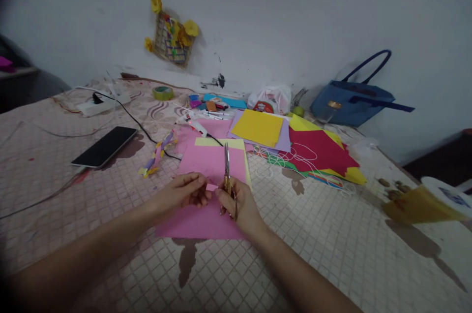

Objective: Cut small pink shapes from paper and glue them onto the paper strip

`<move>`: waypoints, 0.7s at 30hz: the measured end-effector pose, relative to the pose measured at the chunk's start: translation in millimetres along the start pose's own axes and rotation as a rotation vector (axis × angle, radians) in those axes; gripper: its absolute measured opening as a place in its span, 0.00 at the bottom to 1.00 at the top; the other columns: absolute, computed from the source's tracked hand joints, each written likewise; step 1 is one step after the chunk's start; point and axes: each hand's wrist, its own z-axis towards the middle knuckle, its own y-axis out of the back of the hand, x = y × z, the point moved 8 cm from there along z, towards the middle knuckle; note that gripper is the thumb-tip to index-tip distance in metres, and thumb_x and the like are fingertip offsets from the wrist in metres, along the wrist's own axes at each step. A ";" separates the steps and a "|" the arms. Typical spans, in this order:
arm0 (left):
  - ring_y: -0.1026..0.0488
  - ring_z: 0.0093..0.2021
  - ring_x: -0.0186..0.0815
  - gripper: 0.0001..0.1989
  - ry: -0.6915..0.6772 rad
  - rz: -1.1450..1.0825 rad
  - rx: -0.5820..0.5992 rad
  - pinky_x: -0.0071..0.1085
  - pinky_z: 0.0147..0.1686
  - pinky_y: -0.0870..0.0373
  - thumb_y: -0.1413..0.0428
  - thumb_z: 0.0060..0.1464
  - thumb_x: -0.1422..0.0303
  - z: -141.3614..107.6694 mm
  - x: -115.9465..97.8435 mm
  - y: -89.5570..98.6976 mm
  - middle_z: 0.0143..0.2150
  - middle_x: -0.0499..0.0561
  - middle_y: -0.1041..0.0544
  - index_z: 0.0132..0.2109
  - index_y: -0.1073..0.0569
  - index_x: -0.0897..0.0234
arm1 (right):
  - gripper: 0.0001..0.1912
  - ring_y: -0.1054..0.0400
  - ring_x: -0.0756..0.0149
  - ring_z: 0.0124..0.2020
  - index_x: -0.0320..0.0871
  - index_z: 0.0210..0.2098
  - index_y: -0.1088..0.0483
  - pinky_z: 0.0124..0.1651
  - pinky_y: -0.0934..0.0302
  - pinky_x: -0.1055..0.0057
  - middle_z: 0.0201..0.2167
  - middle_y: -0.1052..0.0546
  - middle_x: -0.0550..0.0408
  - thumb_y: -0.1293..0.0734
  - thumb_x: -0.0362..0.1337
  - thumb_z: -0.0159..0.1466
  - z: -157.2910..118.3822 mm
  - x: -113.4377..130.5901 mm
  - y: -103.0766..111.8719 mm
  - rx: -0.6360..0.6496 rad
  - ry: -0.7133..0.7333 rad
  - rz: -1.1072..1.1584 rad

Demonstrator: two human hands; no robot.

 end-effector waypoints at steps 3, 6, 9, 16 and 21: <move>0.30 0.24 0.26 0.09 0.170 -0.211 0.030 0.22 0.26 0.34 0.45 0.52 0.66 -1.4 14.4 -2.5 0.28 0.51 0.25 0.32 0.31 0.69 | 0.07 0.43 0.74 0.18 0.41 0.28 0.39 0.21 0.47 0.77 0.17 0.37 0.62 0.39 0.38 0.60 -0.8 3.9 0.4 -0.009 0.060 0.002; 0.30 0.24 0.23 0.06 0.249 -0.317 0.078 0.19 0.26 0.35 0.41 0.47 0.74 -2.8 20.6 -5.9 0.28 0.49 0.25 0.35 0.29 0.70 | 0.06 0.43 0.73 0.21 0.41 0.29 0.38 0.25 0.46 0.76 0.20 0.36 0.60 0.37 0.37 0.58 -2.1 8.3 -3.1 0.016 0.108 0.014; 0.31 0.24 0.23 0.07 0.242 -0.334 0.080 0.18 0.26 0.35 0.40 0.45 0.75 -2.1 20.9 -5.4 0.28 0.48 0.26 0.34 0.28 0.70 | 0.06 0.41 0.72 0.24 0.41 0.32 0.36 0.27 0.45 0.75 0.24 0.33 0.58 0.36 0.37 0.58 -3.1 9.5 -5.9 0.034 0.130 0.042; 0.32 0.25 0.25 0.08 -0.112 0.069 -0.033 0.24 0.28 0.35 0.41 0.47 0.70 -1.1 -9.5 2.4 0.27 0.47 0.29 0.33 0.33 0.68 | 0.11 0.42 0.74 0.16 0.41 0.30 0.36 0.20 0.47 0.76 0.16 0.36 0.62 0.38 0.43 0.60 0.9 -3.5 2.3 -0.031 -0.016 0.063; 0.33 0.25 0.27 0.09 -0.210 0.184 -0.046 0.27 0.28 0.35 0.43 0.48 0.69 -3.9 -19.3 -1.5 0.27 0.48 0.29 0.33 0.34 0.69 | 0.14 0.43 0.74 0.14 0.42 0.23 0.39 0.19 0.48 0.76 0.13 0.36 0.62 0.39 0.44 0.60 2.7 -8.1 -3.2 0.036 -0.071 0.113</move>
